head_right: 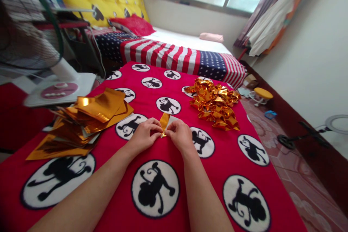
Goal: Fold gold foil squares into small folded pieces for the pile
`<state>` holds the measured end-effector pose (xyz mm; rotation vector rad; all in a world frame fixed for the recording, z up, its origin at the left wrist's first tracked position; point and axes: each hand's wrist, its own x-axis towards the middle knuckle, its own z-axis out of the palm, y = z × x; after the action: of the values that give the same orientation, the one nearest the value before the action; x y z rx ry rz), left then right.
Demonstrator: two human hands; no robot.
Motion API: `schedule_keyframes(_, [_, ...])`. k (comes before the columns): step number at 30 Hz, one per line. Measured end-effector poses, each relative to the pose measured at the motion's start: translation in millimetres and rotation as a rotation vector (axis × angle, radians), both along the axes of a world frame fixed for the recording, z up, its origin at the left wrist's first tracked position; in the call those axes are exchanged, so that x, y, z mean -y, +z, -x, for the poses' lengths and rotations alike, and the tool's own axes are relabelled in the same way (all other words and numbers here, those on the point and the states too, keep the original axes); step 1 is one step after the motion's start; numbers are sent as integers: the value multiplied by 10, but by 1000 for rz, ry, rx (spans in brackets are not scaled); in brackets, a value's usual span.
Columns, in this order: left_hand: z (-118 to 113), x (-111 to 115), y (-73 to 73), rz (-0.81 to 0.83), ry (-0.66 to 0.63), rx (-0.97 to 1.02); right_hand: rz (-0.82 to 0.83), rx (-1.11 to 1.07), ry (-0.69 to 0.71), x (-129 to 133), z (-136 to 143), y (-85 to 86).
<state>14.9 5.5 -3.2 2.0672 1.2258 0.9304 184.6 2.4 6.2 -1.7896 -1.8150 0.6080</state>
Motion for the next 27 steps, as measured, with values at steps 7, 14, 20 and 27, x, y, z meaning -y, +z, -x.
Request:
schedule_keyframes(7, [27,-23,5,28,-22,-11,9,-101,22,16,-43,3])
schedule_keyframes(14, [34,-23,17,28,-23,-10,69,-270,156,57,-123,-37])
schedule_keyframes(20, [32,-28,22,20,-20,2,3,-117,152,94,-61,15])
schedule_keyframes(27, [17,-8,3,25,-9,23,-13,-50,113,89,-21,11])
